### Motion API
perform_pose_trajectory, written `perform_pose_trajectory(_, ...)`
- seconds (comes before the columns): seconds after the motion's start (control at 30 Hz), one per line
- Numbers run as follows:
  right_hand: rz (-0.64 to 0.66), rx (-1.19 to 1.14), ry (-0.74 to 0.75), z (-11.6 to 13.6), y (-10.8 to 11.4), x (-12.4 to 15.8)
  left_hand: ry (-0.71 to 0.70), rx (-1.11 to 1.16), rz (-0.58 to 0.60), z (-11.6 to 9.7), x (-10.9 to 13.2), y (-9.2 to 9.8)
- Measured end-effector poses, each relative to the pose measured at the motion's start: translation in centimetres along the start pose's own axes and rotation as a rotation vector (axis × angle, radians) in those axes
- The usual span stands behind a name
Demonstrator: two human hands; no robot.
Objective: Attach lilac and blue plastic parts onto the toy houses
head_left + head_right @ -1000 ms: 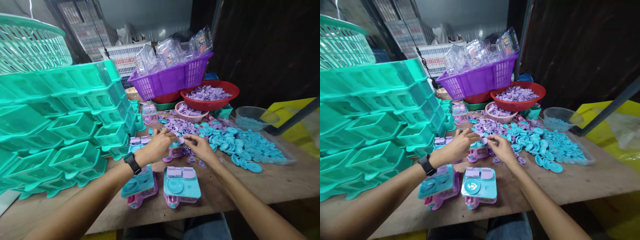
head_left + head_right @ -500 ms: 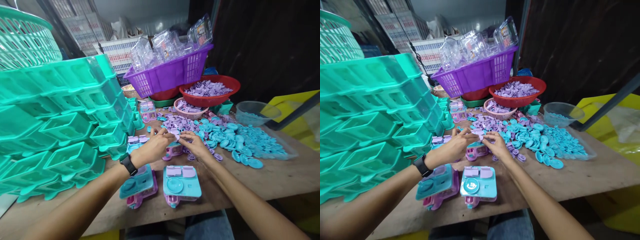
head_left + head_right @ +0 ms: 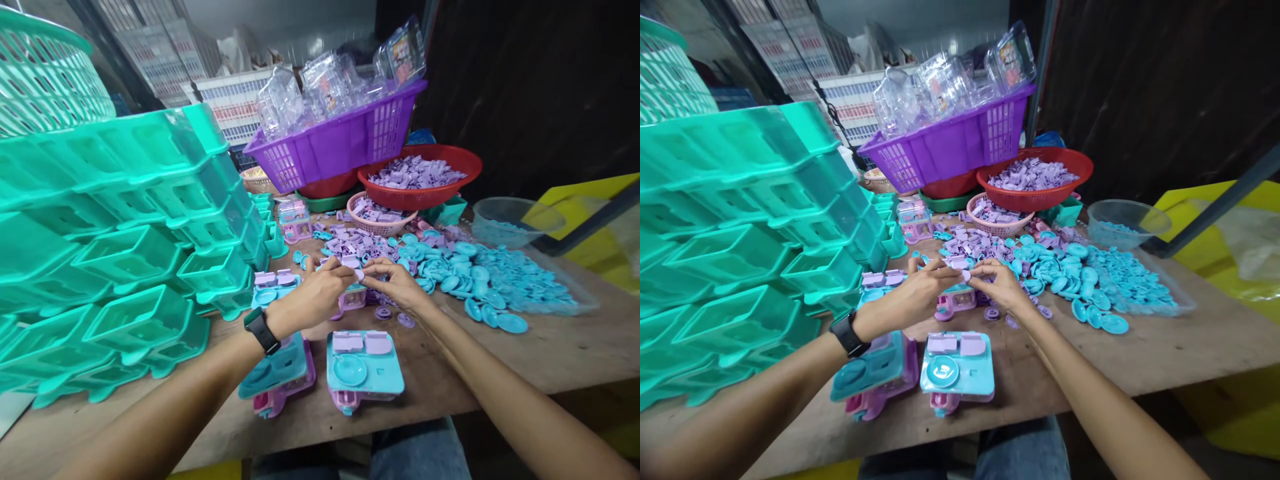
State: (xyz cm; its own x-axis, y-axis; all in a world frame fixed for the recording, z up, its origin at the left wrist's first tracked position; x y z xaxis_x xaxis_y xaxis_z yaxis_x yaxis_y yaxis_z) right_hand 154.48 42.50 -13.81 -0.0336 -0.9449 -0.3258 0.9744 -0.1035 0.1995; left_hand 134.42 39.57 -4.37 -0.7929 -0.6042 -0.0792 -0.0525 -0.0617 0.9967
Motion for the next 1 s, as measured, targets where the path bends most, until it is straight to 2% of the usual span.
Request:
perform_pose_trajectory(0.2,0.049,0.013,-0.008,0.9,0.4,-0.3,0.017,-0.025,0.02,-0.3,0.1,-0.2)
perform_pose_trajectory(0.4,0.057,-0.03,-0.131,1.6,0.1,0.1,0.04,-0.032,0.053,-0.5,0.8,-0.3)
perform_pose_trajectory(0.57,0.009,0.006,-0.088,2.5,-0.5,0.7,0.029,0.008,0.011,-0.4,1.4,0.1)
perform_pose_trajectory(0.63,0.003,0.008,-0.113,2.9,-0.6,0.9,0.057,0.059,-0.028,0.0,1.5,0.7)
perform_pose_trajectory(0.77,0.016,0.016,-0.157,3.5,-0.6,1.1,0.285,0.144,-0.253,2.0,2.0,2.0)
perform_pose_trajectory(0.83,0.024,0.04,-0.138,3.7,-0.6,1.1,0.373,0.162,-0.324,2.8,2.4,2.2)
perform_pose_trajectory(0.9,0.014,0.045,-0.141,3.6,-0.6,1.1,0.384,0.174,-0.336,3.2,2.7,1.9)
perform_pose_trajectory(1.0,0.023,0.013,-0.185,3.2,-0.8,1.0,0.304,0.197,-0.314,3.0,2.9,0.9)
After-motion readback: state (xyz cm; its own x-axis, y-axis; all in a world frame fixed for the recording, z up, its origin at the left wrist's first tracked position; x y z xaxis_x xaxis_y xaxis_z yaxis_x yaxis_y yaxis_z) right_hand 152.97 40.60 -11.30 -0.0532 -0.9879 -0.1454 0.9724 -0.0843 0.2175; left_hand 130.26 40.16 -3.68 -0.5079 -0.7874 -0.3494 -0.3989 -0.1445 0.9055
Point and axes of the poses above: each hand's wrist, its own x-axis away from the middle knuckle, its own y-axis out of the back of the hand, z = x × y, the point moved 1 cm from there along -x, towards the middle knuckle, and after that the axes turned 3 degrees about -z, right-handed, at the moved point
